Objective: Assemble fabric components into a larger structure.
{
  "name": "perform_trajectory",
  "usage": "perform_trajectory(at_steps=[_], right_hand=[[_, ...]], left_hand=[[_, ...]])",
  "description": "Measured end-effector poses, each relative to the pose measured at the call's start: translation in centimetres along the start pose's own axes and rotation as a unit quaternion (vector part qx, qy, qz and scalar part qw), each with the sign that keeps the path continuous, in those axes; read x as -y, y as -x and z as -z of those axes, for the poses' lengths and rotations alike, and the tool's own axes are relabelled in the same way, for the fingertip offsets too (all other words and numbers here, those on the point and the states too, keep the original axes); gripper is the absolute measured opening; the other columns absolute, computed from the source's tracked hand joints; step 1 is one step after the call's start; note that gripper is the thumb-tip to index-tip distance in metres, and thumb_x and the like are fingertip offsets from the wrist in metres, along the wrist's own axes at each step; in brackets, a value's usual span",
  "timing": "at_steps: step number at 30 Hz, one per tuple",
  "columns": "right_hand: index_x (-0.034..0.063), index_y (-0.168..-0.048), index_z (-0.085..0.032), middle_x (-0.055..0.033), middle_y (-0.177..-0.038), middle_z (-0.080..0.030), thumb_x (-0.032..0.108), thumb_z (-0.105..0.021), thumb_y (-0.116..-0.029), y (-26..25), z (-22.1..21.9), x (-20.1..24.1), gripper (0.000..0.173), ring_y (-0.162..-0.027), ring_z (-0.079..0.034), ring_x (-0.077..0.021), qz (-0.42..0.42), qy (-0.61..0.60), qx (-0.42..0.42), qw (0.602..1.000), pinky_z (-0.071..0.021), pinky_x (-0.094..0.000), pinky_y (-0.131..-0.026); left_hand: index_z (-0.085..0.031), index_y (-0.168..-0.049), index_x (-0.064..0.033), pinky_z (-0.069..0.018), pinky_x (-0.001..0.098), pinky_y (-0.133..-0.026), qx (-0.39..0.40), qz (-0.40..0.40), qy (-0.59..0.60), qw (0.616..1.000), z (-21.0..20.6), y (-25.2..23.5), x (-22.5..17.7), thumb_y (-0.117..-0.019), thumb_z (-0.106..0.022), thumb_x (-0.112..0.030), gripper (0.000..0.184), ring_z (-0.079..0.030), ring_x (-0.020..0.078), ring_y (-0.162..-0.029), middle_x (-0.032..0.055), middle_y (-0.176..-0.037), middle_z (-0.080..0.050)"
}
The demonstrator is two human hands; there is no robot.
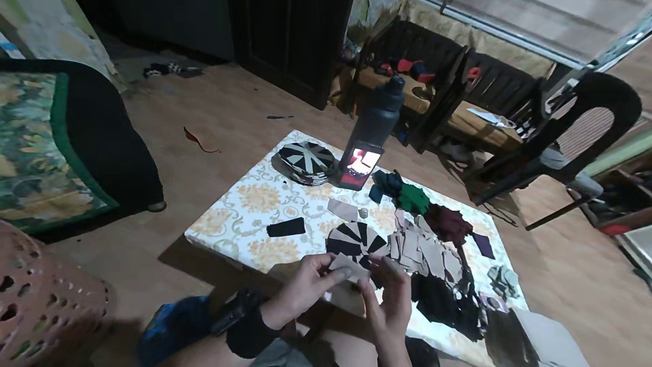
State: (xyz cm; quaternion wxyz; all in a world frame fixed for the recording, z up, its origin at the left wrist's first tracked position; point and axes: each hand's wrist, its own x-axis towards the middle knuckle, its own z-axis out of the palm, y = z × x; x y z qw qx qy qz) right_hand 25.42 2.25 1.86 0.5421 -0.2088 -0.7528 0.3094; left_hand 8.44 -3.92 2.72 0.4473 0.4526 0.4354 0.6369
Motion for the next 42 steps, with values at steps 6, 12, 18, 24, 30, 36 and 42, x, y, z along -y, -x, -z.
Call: perform_trajectory(at_steps=[6, 12, 18, 24, 30, 36, 42], right_hand=[[0.0032, -0.119, -0.060, 0.0001, -0.106, -0.074, 0.005, -0.069, -0.0942, -0.5, -0.7, 1.1, 0.027, -0.091, -0.071, -0.0073, -0.108, -0.159, 0.001, 0.981, -0.0607, -0.0242, -0.081], [0.0055, -0.112, -0.061, 0.0003, -0.100, -0.073, -0.001, -0.069, -0.0914, -0.7, -1.4, 1.1, 0.023, -0.087, -0.071, -0.0073, -0.140, -0.194, 0.005, 0.971, -0.0612, -0.0247, -0.078], [0.0009, -0.116, -0.055, -0.0004, -0.099, -0.072, -0.001, -0.069, -0.0910, -2.0, -0.4, 0.0, 0.028, -0.085, -0.071, -0.0086, -0.124, -0.139, 0.001, 0.982, -0.0616, -0.0267, -0.076], [-0.0040, -0.121, -0.049, -0.0054, -0.098, -0.071, 0.002, -0.071, -0.0898, -3.5, 0.7, -1.2, 0.039, -0.079, -0.069, -0.0107, -0.129, -0.114, 0.023, 0.985, -0.0603, -0.0259, -0.068], [-0.0051, -0.124, -0.049, -0.0052, -0.099, -0.071, 0.004, -0.071, -0.0908, -4.9, 1.0, -1.4, 0.042, -0.079, -0.071, -0.0114, -0.131, -0.052, 0.088, 0.986, -0.0621, -0.0286, -0.072], [-0.0029, -0.133, -0.049, -0.0035, -0.099, -0.070, 0.005, -0.070, -0.0918, -7.3, 0.5, -1.8, 0.047, -0.079, -0.069, -0.0080, -0.125, -0.022, 0.182, 0.975, -0.0616, -0.0260, -0.072], [-0.0012, -0.136, -0.048, -0.0055, -0.096, -0.068, 0.006, -0.071, -0.0921, -8.5, -0.1, -3.5, 0.050, -0.071, -0.065, -0.0086, -0.168, 0.008, 0.242, 0.955, -0.0577, -0.0252, -0.066]], left_hand=[[-0.073, -0.094, -0.0008, -0.0564, 0.0175, -0.073, -0.006, -0.069, -0.064, 0.996, 0.3, -0.5, 1.1, -0.0899, -0.077, -0.018, 0.018, -0.066, 0.0018, -0.084, 0.0006, -0.094, -0.068], [-0.074, -0.092, -0.0021, -0.0539, 0.0131, -0.075, -0.034, -0.084, -0.140, 0.986, 1.4, -0.2, 0.9, -0.0851, -0.082, -0.026, 0.026, -0.064, -0.0031, -0.085, -0.0005, -0.093, -0.069], [-0.076, -0.092, -0.0020, -0.0559, 0.0381, -0.082, -0.099, -0.112, -0.372, 0.916, 5.9, -0.5, 0.5, -0.0866, -0.078, -0.038, 0.036, -0.067, 0.0187, -0.093, 0.0104, -0.101, -0.072], [-0.076, -0.103, -0.0068, -0.0510, 0.0583, -0.082, -0.114, -0.109, -0.590, 0.792, 10.6, -1.8, 1.6, -0.0875, -0.078, -0.040, 0.037, -0.065, 0.0399, -0.099, 0.0178, -0.110, -0.069], [-0.072, -0.123, -0.0123, -0.0500, 0.0530, -0.078, -0.158, -0.203, -0.568, 0.782, 8.4, -2.2, 1.1, -0.0913, -0.073, -0.038, 0.040, -0.066, 0.0343, -0.097, 0.0144, -0.115, -0.069], [-0.052, -0.144, -0.0113, -0.0543, 0.0265, -0.078, 0.016, -0.088, -0.312, 0.946, 4.5, -3.6, -1.3, -0.1033, -0.057, -0.031, 0.046, -0.064, 0.0057, -0.088, -0.0014, -0.105, -0.070], [-0.055, -0.144, -0.0163, -0.0537, 0.0355, -0.074, 0.019, -0.039, -0.376, 0.926, 3.8, -4.4, -0.4, -0.0989, -0.065, -0.025, 0.047, -0.063, 0.0131, -0.080, 0.0009, -0.093, -0.068]])
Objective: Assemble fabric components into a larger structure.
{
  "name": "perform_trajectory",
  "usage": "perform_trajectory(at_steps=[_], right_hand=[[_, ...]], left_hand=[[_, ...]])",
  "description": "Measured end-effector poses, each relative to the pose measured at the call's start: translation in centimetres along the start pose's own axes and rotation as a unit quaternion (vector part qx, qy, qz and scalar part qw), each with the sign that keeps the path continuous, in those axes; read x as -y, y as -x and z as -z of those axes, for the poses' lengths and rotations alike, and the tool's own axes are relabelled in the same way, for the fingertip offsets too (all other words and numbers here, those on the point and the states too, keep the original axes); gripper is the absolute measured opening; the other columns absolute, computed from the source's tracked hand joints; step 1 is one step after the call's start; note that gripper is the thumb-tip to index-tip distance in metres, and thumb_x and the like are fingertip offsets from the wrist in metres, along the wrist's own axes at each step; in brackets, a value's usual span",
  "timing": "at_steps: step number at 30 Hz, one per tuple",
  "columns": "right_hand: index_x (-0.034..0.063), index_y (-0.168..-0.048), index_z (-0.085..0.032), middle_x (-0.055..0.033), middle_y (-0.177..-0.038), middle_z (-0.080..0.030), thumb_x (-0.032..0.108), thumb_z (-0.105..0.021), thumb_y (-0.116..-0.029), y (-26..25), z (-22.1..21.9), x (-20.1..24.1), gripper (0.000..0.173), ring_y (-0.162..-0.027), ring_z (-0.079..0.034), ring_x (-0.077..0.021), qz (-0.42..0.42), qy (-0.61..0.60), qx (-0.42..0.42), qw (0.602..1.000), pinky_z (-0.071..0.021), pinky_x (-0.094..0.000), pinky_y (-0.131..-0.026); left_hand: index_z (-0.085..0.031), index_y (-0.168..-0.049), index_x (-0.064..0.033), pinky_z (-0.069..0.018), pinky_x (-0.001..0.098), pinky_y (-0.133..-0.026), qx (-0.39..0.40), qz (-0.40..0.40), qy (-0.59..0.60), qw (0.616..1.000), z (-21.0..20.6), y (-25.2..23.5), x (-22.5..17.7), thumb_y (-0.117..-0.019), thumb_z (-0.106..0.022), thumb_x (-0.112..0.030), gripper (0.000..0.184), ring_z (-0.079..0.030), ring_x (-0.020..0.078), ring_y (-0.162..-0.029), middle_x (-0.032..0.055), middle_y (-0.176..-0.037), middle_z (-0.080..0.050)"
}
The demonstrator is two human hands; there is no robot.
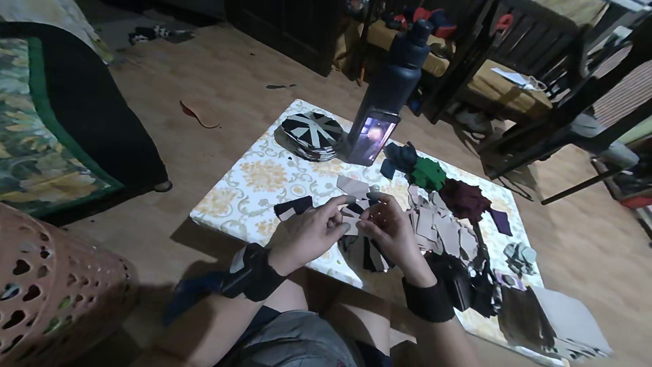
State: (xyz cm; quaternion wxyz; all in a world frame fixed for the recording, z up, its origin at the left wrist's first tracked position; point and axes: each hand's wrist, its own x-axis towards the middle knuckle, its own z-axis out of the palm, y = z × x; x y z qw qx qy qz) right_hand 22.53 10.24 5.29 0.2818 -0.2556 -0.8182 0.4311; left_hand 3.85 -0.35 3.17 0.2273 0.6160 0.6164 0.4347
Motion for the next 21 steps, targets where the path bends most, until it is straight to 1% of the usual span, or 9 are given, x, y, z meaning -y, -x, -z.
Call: perform_trajectory(at_steps=[2, 6, 8, 9, 11, 15, 17, 19, 21], right_hand=[[-0.0025, -0.134, -0.049, -0.0062, -0.094, -0.069, 0.006, -0.072, -0.0917, -0.2, 0.0, -0.6, 0.049, -0.072, -0.067, -0.0097, -0.021, 0.002, 0.014, 1.000, -0.0590, -0.0264, -0.067], [-0.0020, -0.137, -0.048, -0.0068, -0.094, -0.069, 0.005, -0.071, -0.0917, -0.6, 0.0, -1.3, 0.051, -0.074, -0.067, -0.0112, -0.063, -0.005, 0.039, 0.997, -0.0600, -0.0290, -0.070], [0.0001, -0.136, -0.050, -0.0058, -0.094, -0.070, 0.006, -0.071, -0.0916, -0.8, 0.4, -1.6, 0.050, -0.071, -0.067, -0.0106, -0.074, -0.009, 0.027, 0.997, -0.0598, -0.0289, -0.066], [0.0017, -0.136, -0.050, -0.0049, -0.093, -0.069, 0.006, -0.071, -0.0917, -0.9, 0.8, -1.6, 0.049, -0.070, -0.067, -0.0103, -0.082, -0.013, 0.019, 0.996, -0.0594, -0.0283, -0.064], [0.0034, -0.138, -0.050, -0.0057, -0.094, -0.070, 0.006, -0.072, -0.0912, -1.0, 1.6, -1.4, 0.051, -0.072, -0.068, -0.0129, -0.103, -0.025, 0.006, 0.994, -0.0601, -0.0312, -0.066], [0.0044, -0.136, -0.050, -0.0054, -0.094, -0.070, 0.006, -0.073, -0.0905, -1.3, 2.2, -1.7, 0.051, -0.070, -0.068, -0.0133, -0.123, -0.031, 0.008, 0.992, -0.0599, -0.0311, -0.064], [0.0026, -0.134, -0.051, -0.0047, -0.092, -0.070, 0.005, -0.073, -0.0900, -1.3, 1.9, -1.7, 0.049, -0.070, -0.068, -0.0122, -0.123, -0.035, 0.024, 0.991, -0.0600, -0.0299, -0.065], [0.0006, -0.130, -0.054, -0.0037, -0.092, -0.069, 0.007, -0.072, -0.0902, -1.2, 1.3, -2.0, 0.044, -0.070, -0.067, -0.0099, -0.114, -0.035, 0.052, 0.991, -0.0588, -0.0272, -0.064], [0.0004, -0.125, -0.058, -0.0027, -0.091, -0.069, 0.007, -0.071, -0.0906, -1.1, 0.8, -2.1, 0.037, -0.074, -0.068, -0.0083, -0.114, -0.028, 0.081, 0.990, -0.0593, -0.0258, -0.068]], left_hand=[[-0.055, -0.144, -0.0163, -0.0534, 0.0361, -0.071, 0.006, 0.014, -0.010, 1.000, -0.3, 0.1, 0.5, -0.0990, -0.065, -0.026, 0.047, -0.063, 0.0133, -0.077, 0.0009, -0.092, -0.068], [-0.056, -0.144, -0.0159, -0.0545, 0.0425, -0.075, -0.001, 0.025, -0.041, 0.999, -0.1, 0.0, 1.0, -0.1017, -0.061, -0.030, 0.045, -0.066, 0.0177, -0.082, 0.0028, -0.097, -0.070], [-0.057, -0.143, -0.0169, -0.0548, 0.0455, -0.075, -0.035, 0.019, -0.066, 0.997, 0.1, -0.1, 1.2, -0.1039, -0.058, -0.029, 0.041, -0.066, 0.0195, -0.083, 0.0034, -0.099, -0.071], [-0.057, -0.143, -0.0176, -0.0551, 0.0446, -0.074, -0.053, 0.012, -0.078, 0.995, 0.2, -0.2, 1.6, -0.1041, -0.057, -0.030, 0.041, -0.066, 0.0183, -0.081, 0.0024, -0.099, -0.070], [-0.059, -0.140, -0.0157, -0.0534, 0.0372, -0.070, -0.074, 0.001, -0.072, 0.995, 0.3, -0.3, 2.4, -0.1032, -0.059, -0.028, 0.039, -0.061, 0.0148, -0.075, 0.0021, -0.097, -0.068], [-0.065, -0.131, -0.0150, -0.0486, 0.0240, -0.062, -0.078, 0.014, -0.032, 0.996, 0.3, -0.4, 3.5, -0.0999, -0.065, -0.022, 0.032, -0.054, 0.0068, -0.068, 0.0010, -0.097, -0.063], [-0.067, -0.128, -0.0144, -0.0500, 0.0230, -0.062, -0.070, 0.013, -0.027, 0.997, 0.1, -0.4, 4.0, -0.0993, -0.065, -0.020, 0.030, -0.056, 0.0064, -0.069, 0.0017, -0.098, -0.063], [-0.068, -0.127, -0.0151, -0.0534, 0.0280, -0.066, -0.050, 0.025, -0.035, 0.998, 0.0, -0.4, 4.2, -0.0998, -0.064, -0.020, 0.028, -0.060, 0.0092, -0.073, 0.0037, -0.101, -0.064], [-0.068, -0.125, -0.0130, -0.0551, 0.0296, -0.069, -0.033, 0.028, -0.043, 0.998, -0.1, -0.3, 4.1, -0.1014, -0.061, -0.021, 0.026, -0.062, 0.0108, -0.077, 0.0055, -0.104, -0.065]])
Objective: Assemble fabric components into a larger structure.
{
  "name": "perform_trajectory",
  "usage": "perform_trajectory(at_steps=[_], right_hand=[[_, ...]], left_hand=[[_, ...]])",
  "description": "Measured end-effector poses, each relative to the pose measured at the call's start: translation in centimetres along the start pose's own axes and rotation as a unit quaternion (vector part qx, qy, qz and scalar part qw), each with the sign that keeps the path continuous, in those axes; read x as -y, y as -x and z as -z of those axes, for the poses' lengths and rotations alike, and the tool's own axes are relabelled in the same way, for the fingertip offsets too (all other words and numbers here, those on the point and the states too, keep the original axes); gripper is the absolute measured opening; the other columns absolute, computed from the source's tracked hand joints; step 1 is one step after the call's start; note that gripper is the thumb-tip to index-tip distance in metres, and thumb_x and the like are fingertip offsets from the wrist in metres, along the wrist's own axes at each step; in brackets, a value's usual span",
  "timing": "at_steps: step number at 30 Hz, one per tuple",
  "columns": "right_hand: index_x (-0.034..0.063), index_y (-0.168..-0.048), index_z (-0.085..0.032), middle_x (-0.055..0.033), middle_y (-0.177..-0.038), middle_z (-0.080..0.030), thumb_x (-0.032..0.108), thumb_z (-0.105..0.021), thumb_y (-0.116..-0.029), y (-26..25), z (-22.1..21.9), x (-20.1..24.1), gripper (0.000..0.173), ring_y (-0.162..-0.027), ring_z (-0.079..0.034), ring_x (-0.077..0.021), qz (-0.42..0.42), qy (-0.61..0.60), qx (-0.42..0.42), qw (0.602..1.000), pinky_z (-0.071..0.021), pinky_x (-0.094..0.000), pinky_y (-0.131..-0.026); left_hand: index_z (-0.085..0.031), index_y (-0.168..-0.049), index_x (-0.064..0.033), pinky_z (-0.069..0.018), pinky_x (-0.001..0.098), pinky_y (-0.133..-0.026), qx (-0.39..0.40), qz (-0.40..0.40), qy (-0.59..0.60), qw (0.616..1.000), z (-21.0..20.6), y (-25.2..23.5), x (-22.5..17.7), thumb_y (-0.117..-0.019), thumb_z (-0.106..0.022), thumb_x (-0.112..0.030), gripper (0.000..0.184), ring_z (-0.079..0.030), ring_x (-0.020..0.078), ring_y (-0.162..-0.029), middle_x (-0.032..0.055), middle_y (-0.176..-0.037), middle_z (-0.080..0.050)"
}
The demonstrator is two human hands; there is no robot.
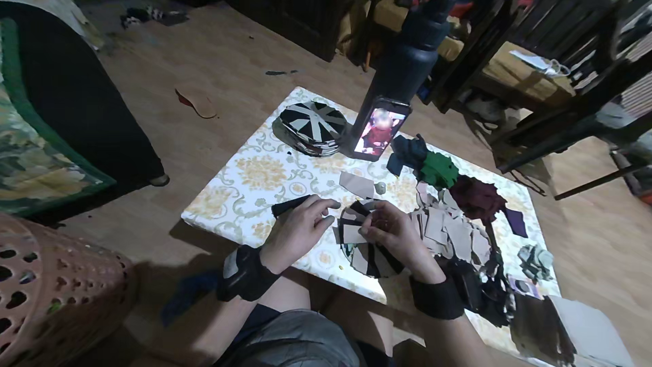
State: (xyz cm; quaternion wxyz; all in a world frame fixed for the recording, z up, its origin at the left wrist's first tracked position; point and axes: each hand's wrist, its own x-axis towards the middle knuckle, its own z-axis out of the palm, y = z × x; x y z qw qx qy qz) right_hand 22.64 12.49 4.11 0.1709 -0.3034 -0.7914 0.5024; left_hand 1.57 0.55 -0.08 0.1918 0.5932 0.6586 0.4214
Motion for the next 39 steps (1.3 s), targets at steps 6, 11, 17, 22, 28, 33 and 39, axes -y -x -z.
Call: perform_trajectory(at_steps=[6, 11, 17, 22, 28, 33, 39], right_hand=[[0.0007, -0.119, -0.063, -0.0024, -0.092, -0.070, 0.006, -0.073, -0.0909, -0.2, -0.8, -0.1, 0.030, -0.078, -0.067, -0.0059, 0.006, 0.054, 0.021, 0.998, -0.0578, -0.0228, -0.073], [0.0019, -0.116, -0.064, -0.0025, -0.091, -0.069, 0.006, -0.073, -0.0910, -0.3, -0.8, -0.3, 0.028, -0.077, -0.067, -0.0062, 0.007, 0.060, 0.025, 0.998, -0.0579, -0.0235, -0.072], [0.0010, -0.117, -0.063, -0.0029, -0.091, -0.069, 0.007, -0.074, -0.0909, -0.2, -0.8, -0.1, 0.029, -0.077, -0.067, -0.0059, 0.005, 0.072, 0.018, 0.997, -0.0573, -0.0226, -0.072], [0.0012, -0.117, -0.063, -0.0030, -0.091, -0.069, 0.007, -0.073, -0.0913, -0.4, -0.4, -0.1, 0.028, -0.078, -0.067, -0.0070, 0.005, 0.059, 0.039, 0.998, -0.0582, -0.0242, -0.073], [0.0007, -0.112, -0.063, -0.0020, -0.088, -0.068, 0.007, -0.072, -0.0918, -0.7, 0.2, -0.4, 0.023, -0.075, -0.067, -0.0068, 0.011, 0.032, 0.069, 0.997, -0.0581, -0.0253, -0.072], [0.0006, -0.111, -0.063, -0.0013, -0.086, -0.068, 0.007, -0.072, -0.0919, -0.8, 0.4, -0.5, 0.021, -0.075, -0.067, -0.0068, 0.013, 0.011, 0.080, 0.997, -0.0582, -0.0249, -0.071], [-0.0001, -0.113, -0.064, -0.0036, -0.089, -0.069, 0.005, -0.071, -0.0922, -0.8, -0.2, -0.3, 0.023, -0.077, -0.067, -0.0073, 0.010, 0.059, 0.074, 0.996, -0.0577, -0.0249, -0.073]], left_hand=[[-0.077, -0.112, -0.0203, -0.0562, 0.0360, -0.069, -0.001, -0.066, -0.044, 0.997, -0.6, 0.7, 0.1, -0.0987, -0.065, -0.035, 0.023, -0.065, 0.0118, -0.080, 0.0010, -0.105, -0.067], [-0.080, -0.106, -0.0238, -0.0562, 0.0395, -0.076, 0.020, -0.135, -0.101, 0.986, -0.7, 0.9, 0.5, -0.0960, -0.067, -0.041, 0.023, -0.066, 0.0168, -0.087, 0.0018, -0.100, -0.068], [-0.080, -0.106, -0.0208, -0.0544, 0.0446, -0.082, 0.044, -0.108, -0.109, 0.987, -0.7, 0.7, 0.4, -0.0936, -0.070, -0.042, 0.027, -0.066, 0.0212, -0.092, 0.0033, -0.100, -0.069], [-0.074, -0.118, -0.0181, -0.0551, 0.0365, -0.072, -0.026, -0.073, -0.066, 0.995, -0.6, 0.7, 0.4, -0.1031, -0.057, -0.032, 0.027, -0.064, 0.0144, -0.083, 0.0016, -0.100, -0.068], [-0.074, -0.113, -0.0180, -0.0568, 0.0360, -0.075, -0.043, -0.098, -0.082, 0.991, -0.7, 0.9, 0.7, -0.1024, -0.059, -0.032, 0.023, -0.067, 0.0142, -0.087, 0.0005, -0.100, -0.069], [-0.075, -0.112, -0.0180, -0.0568, 0.0351, -0.075, -0.049, -0.093, -0.076, 0.992, -0.7, 1.0, 0.6, -0.1019, -0.060, -0.035, 0.025, -0.067, 0.0132, -0.087, 0.0001, -0.101, -0.069], [-0.079, -0.103, -0.0228, -0.0549, 0.0414, -0.079, -0.010, -0.146, -0.089, 0.985, -0.7, 1.0, 0.7, -0.0951, -0.067, -0.045, 0.027, -0.065, 0.0179, -0.090, 0.0012, -0.099, -0.068]])
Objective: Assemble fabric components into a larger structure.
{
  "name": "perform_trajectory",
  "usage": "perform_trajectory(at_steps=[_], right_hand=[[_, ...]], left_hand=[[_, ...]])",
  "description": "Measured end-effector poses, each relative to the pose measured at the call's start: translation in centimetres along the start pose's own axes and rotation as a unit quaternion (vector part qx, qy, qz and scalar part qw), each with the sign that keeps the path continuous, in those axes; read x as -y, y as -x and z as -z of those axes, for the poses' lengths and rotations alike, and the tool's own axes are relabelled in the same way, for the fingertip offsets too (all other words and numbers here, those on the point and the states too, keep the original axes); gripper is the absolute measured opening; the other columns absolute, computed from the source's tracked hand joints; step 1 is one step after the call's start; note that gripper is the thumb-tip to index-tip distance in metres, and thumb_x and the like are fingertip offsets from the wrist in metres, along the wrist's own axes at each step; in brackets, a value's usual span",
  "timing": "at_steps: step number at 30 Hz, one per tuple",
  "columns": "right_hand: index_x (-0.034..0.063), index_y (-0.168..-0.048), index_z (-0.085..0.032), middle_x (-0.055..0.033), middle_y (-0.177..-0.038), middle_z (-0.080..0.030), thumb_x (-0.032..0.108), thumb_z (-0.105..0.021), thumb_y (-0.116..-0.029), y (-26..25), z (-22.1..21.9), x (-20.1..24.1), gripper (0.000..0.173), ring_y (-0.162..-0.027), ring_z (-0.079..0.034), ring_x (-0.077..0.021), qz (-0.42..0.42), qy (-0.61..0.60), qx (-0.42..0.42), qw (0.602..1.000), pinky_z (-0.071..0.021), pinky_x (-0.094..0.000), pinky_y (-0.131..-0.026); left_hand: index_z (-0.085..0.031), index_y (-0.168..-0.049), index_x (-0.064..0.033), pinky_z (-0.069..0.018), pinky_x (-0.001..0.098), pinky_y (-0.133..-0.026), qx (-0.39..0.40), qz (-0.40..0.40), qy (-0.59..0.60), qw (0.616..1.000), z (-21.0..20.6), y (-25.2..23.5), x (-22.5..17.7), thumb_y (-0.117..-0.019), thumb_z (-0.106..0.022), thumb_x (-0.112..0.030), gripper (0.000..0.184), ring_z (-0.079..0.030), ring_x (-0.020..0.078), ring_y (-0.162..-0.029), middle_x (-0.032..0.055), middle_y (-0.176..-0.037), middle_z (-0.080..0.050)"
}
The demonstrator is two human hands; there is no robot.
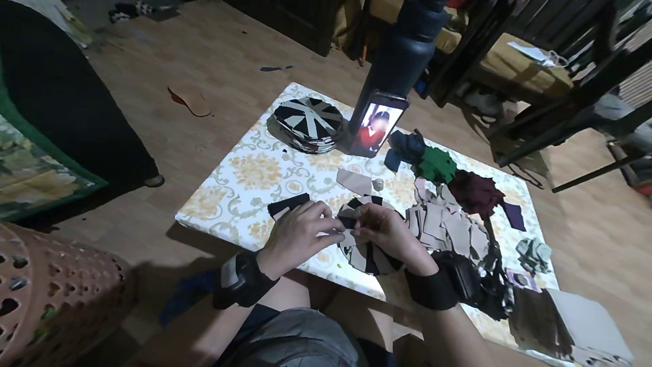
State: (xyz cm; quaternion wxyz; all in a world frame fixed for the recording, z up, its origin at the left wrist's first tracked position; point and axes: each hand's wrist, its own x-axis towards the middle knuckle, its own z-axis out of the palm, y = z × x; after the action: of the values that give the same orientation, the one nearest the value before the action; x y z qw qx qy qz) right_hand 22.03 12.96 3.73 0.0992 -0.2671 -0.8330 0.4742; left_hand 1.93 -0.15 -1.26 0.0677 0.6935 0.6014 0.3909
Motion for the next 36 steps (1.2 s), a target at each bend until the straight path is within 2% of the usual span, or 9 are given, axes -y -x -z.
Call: perform_trajectory(at_steps=[7, 9, 12, 15, 17, 20, 26, 30, 36], right_hand=[[0.0003, -0.114, -0.066, -0.0035, -0.090, -0.070, 0.006, -0.073, -0.0913, 0.2, -0.5, 0.7, 0.024, -0.076, -0.065, -0.0059, 0.010, 0.058, -0.023, 0.998, -0.0557, -0.0235, -0.073], [0.0003, -0.113, -0.067, -0.0070, -0.092, -0.071, 0.006, -0.072, -0.0913, 0.4, -0.9, 0.9, 0.024, -0.077, -0.066, -0.0121, 0.026, 0.104, -0.049, 0.993, -0.0571, -0.0310, -0.074], [0.0047, -0.117, -0.069, -0.0109, -0.103, -0.070, 0.009, -0.070, -0.0920, 0.9, -1.2, 0.6, 0.025, -0.086, -0.069, -0.0239, 0.026, 0.197, -0.095, 0.976, -0.0580, -0.0460, -0.079], [0.0073, -0.118, -0.071, -0.0133, -0.108, -0.070, 0.006, -0.066, -0.0920, 1.6, -0.9, 0.7, 0.026, -0.093, -0.070, -0.0298, 0.027, 0.261, -0.148, 0.954, -0.0578, -0.0511, -0.080], [0.0077, -0.114, -0.072, -0.0126, -0.104, -0.071, 0.005, -0.064, -0.0921, 2.3, -1.0, 0.9, 0.024, -0.089, -0.071, -0.0285, 0.052, 0.268, -0.190, 0.943, -0.0591, -0.0492, -0.075], [0.0066, -0.111, -0.073, -0.0113, -0.099, -0.071, 0.005, -0.062, -0.0942, 3.3, -2.0, 0.8, 0.020, -0.090, -0.072, -0.0266, 0.066, 0.248, -0.199, 0.946, -0.0605, -0.0467, -0.077], [0.0046, -0.105, -0.075, -0.0131, -0.098, -0.071, 0.001, -0.064, -0.0904, 3.4, -3.2, -0.1, 0.019, -0.090, -0.072, -0.0293, 0.077, 0.251, -0.215, 0.941, -0.0607, -0.0464, -0.076], [0.0029, -0.107, -0.074, -0.0140, -0.100, -0.072, 0.000, -0.063, -0.0905, 3.5, -2.9, -0.5, 0.020, -0.092, -0.072, -0.0298, 0.074, 0.226, -0.208, 0.949, -0.0600, -0.0476, -0.079], [0.0030, -0.106, -0.074, -0.0128, -0.097, -0.071, 0.002, -0.064, -0.0910, 3.5, -2.8, -0.9, 0.018, -0.089, -0.072, -0.0274, 0.081, 0.214, -0.213, 0.950, -0.0602, -0.0454, -0.078]], left_hand=[[-0.080, -0.105, -0.0260, -0.0511, 0.0422, -0.076, 0.050, -0.031, -0.059, 0.997, -0.2, -0.3, -0.1, -0.0936, -0.067, -0.050, 0.029, -0.064, 0.0210, -0.087, 0.0033, -0.098, -0.068], [-0.080, -0.105, -0.0256, -0.0512, 0.0428, -0.076, 0.057, -0.027, -0.063, 0.996, -0.1, -0.4, 0.0, -0.0935, -0.066, -0.050, 0.030, -0.064, 0.0217, -0.088, 0.0034, -0.098, -0.068], [-0.079, -0.106, -0.0257, -0.0513, 0.0444, -0.078, 0.070, -0.019, -0.067, 0.995, 0.0, -0.5, -0.1, -0.0939, -0.066, -0.050, 0.030, -0.065, 0.0230, -0.091, 0.0039, -0.100, -0.069], [-0.079, -0.107, -0.0225, -0.0532, 0.0502, -0.082, 0.077, -0.018, -0.062, 0.995, 0.3, -0.7, -0.3, -0.0929, -0.070, -0.044, 0.027, -0.067, 0.0283, -0.096, 0.0072, -0.104, -0.071], [-0.078, -0.105, -0.0225, -0.0547, 0.0514, -0.081, 0.055, -0.038, -0.072, 0.995, 0.3, -0.9, -0.5, -0.0907, -0.072, -0.041, 0.024, -0.068, 0.0294, -0.095, 0.0075, -0.104, -0.071], [-0.077, -0.110, -0.0299, -0.0560, 0.0493, -0.074, 0.018, -0.099, -0.093, 0.991, -0.3, -0.7, -0.4, -0.0906, -0.072, -0.039, 0.023, -0.069, 0.0280, -0.091, 0.0058, -0.109, -0.071], [-0.080, -0.106, -0.0342, -0.0557, 0.0443, -0.071, 0.030, -0.140, -0.117, 0.983, -0.5, -0.5, 0.0, -0.0915, -0.069, -0.032, 0.018, -0.068, 0.0243, -0.090, 0.0025, -0.109, -0.071], [-0.080, -0.106, -0.0346, -0.0542, 0.0446, -0.071, 0.035, -0.140, -0.111, 0.983, -0.5, -0.5, 0.0, -0.0926, -0.067, -0.035, 0.018, -0.068, 0.0241, -0.089, 0.0029, -0.107, -0.071], [-0.078, -0.107, -0.0337, -0.0542, 0.0404, -0.068, 0.007, -0.182, -0.121, 0.976, -0.7, -0.3, 0.0, -0.1008, -0.055, -0.046, 0.026, -0.068, 0.0222, -0.088, 0.0040, -0.112, -0.071]])
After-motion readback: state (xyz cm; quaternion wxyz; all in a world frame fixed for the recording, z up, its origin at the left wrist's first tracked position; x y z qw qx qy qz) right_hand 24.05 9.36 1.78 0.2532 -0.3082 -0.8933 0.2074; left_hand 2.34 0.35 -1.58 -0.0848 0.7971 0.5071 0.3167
